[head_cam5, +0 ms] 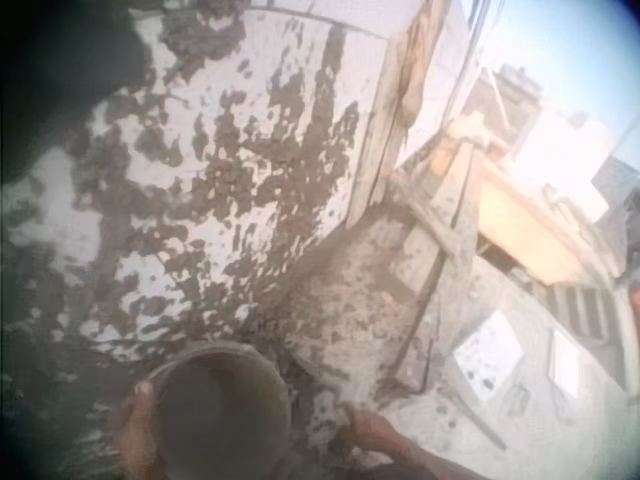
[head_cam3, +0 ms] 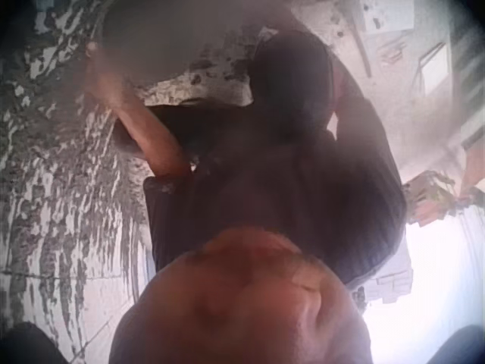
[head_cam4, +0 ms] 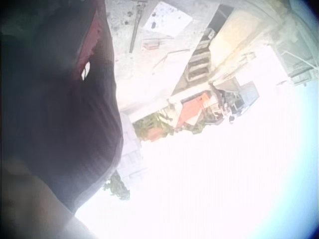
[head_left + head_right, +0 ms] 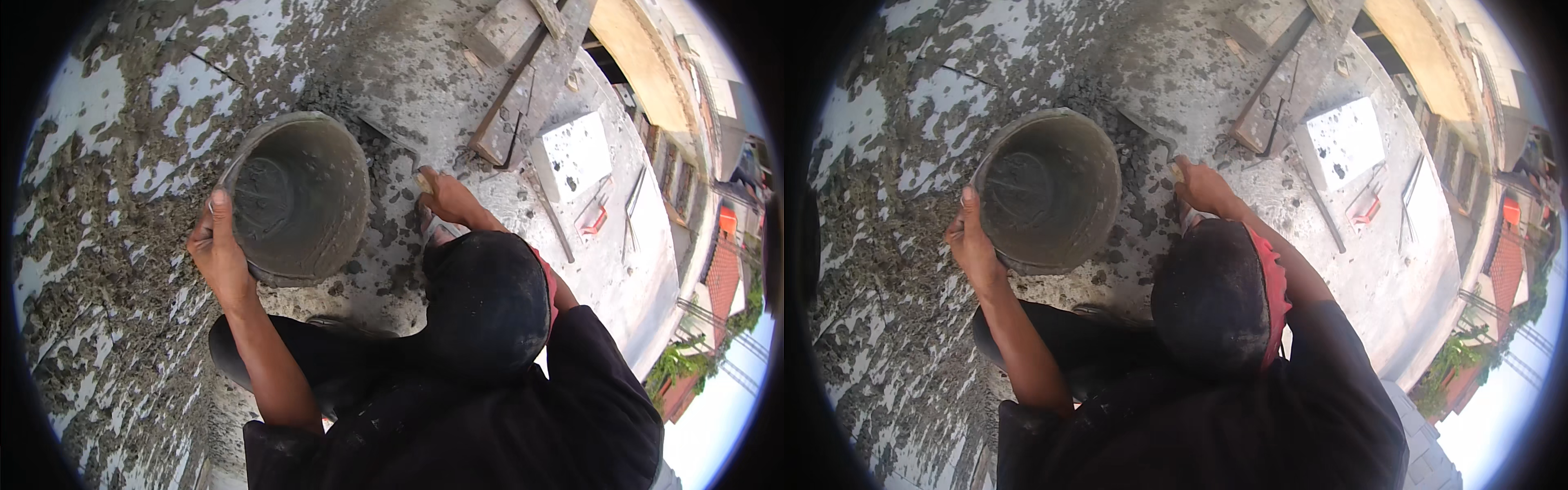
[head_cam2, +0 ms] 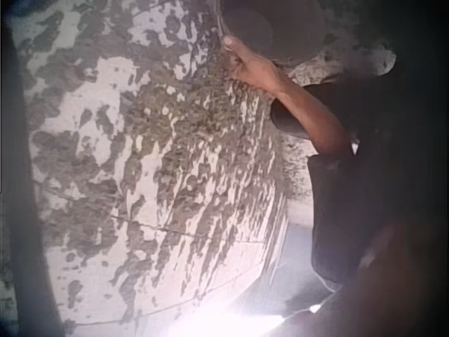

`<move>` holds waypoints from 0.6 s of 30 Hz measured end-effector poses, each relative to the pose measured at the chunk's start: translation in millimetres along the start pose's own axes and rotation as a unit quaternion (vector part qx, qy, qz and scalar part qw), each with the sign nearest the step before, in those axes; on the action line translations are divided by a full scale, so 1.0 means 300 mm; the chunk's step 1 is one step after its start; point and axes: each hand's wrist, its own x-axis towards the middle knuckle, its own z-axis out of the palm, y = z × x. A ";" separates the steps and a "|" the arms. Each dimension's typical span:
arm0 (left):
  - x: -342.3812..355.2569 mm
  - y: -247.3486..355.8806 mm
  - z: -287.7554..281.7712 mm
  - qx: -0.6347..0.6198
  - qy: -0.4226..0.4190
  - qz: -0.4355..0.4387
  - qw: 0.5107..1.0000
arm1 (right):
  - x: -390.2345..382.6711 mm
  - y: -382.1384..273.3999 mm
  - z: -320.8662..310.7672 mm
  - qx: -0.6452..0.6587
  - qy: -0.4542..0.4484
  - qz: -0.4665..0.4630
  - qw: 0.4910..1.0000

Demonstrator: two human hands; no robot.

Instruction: The person scoops wet cement from a bucket using a trowel and applies it to a white tiled wall. They repeatedly transfer material from the bucket to the wall, smoothing the surface as they work.

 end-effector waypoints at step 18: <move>-0.145 0.093 0.167 -0.194 -0.067 -0.104 0.973 | -1.106 0.424 0.369 0.076 0.315 0.543 0.775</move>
